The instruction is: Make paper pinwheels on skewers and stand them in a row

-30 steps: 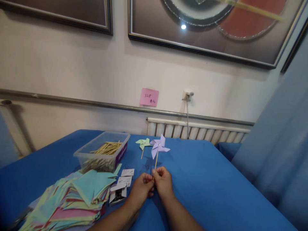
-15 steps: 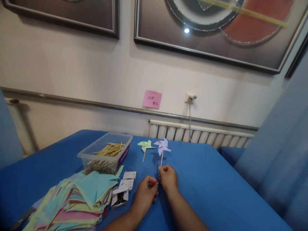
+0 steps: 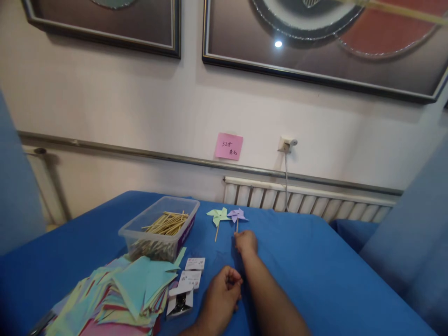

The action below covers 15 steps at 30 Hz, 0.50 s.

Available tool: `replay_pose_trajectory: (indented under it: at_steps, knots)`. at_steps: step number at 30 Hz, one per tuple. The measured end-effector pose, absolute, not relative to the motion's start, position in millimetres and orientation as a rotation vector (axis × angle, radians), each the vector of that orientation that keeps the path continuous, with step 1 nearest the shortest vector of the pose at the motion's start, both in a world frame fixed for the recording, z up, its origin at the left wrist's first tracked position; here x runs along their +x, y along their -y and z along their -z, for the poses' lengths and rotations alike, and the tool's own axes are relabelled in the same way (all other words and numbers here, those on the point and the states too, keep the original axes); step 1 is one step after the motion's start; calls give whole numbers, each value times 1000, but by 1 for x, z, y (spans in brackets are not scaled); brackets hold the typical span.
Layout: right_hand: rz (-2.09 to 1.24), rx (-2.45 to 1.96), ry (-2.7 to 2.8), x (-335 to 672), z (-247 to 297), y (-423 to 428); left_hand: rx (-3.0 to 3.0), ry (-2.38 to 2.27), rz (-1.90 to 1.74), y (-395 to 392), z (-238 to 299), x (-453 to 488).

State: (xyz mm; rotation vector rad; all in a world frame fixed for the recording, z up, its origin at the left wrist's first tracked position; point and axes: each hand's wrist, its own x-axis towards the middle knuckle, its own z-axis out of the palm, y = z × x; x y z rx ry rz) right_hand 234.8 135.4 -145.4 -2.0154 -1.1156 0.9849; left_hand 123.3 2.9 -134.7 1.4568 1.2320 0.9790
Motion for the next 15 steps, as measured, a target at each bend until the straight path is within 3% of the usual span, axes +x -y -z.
replay_pose_trajectory:
  at_steps: [15]
  knots:
    - [-496, -2184, 1368, 228, 131, -118, 1358, -1163, -917, 1, 124, 122]
